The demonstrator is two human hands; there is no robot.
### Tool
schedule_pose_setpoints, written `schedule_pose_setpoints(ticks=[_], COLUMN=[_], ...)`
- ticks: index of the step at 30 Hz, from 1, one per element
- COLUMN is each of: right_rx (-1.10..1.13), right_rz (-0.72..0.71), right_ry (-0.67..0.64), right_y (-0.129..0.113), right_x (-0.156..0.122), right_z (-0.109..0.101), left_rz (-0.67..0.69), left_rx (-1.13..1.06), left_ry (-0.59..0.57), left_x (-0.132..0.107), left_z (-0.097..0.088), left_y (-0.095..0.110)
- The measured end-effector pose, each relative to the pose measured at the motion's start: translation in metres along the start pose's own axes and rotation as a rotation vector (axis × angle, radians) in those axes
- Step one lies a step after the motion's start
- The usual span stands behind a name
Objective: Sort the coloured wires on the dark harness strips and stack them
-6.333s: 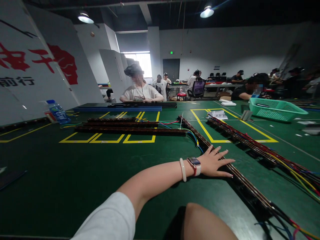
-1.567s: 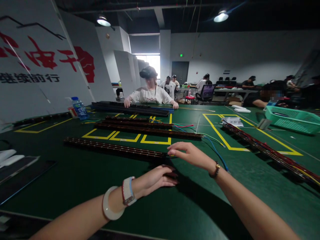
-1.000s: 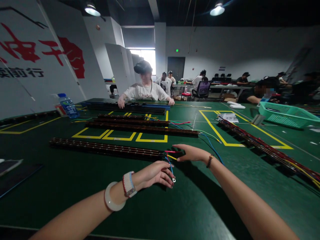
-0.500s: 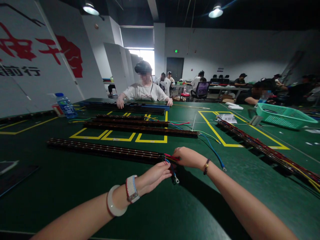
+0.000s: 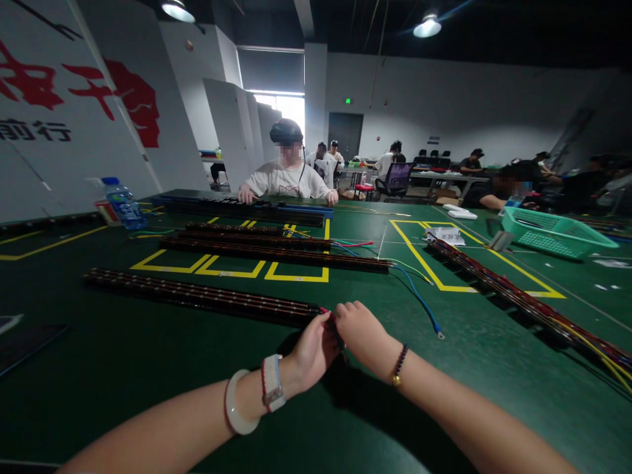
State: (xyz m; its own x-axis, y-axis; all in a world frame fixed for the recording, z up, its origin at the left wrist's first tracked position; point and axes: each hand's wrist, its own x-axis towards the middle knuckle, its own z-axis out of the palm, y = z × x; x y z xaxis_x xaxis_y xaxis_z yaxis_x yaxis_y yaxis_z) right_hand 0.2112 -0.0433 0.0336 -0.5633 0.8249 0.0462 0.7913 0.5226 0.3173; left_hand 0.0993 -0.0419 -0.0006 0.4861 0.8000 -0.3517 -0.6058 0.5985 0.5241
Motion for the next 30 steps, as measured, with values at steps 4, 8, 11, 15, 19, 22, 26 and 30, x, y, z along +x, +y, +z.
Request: schedule_pose_setpoints(ticks=[4, 8, 11, 15, 19, 22, 26, 30], right_rx=[-0.042, -0.040, 0.026, 0.142, 0.134, 0.077, 0.052, 0.050], right_rz=[0.151, 0.075, -0.035, -0.049, 0.013, 0.066, 0.134, 0.153], right_ry=[0.084, 0.039, -0.037, -0.018, -0.032, -0.089, -0.143, -0.157], right_y=[-0.026, -0.027, -0.010, 0.015, 0.025, 0.019, 0.003, -0.008], right_x=[-0.005, -0.014, -0.023, -0.028, -0.025, -0.022, -0.018, -0.014], right_z=[0.012, 0.003, -0.021, -0.046, -0.049, -0.041, -0.033, -0.031], left_rz=[-0.012, 0.037, 0.032, 0.049, 0.060, 0.032, 0.026, 0.016], left_rx=[0.033, 0.047, 0.043, 0.055, 0.083, 0.095, 0.109, 0.102], left_ry=[-0.009, 0.041, 0.020, -0.104, -0.118, -0.043, -0.005, -0.023], left_x=[-0.004, -0.001, 0.003, 0.004, 0.004, 0.004, 0.004, 0.002], left_z=[0.002, -0.002, -0.005, -0.007, -0.007, -0.006, -0.005, -0.004], left_y=[-0.002, -0.006, -0.007, -0.007, -0.007, -0.007, -0.006, -0.006])
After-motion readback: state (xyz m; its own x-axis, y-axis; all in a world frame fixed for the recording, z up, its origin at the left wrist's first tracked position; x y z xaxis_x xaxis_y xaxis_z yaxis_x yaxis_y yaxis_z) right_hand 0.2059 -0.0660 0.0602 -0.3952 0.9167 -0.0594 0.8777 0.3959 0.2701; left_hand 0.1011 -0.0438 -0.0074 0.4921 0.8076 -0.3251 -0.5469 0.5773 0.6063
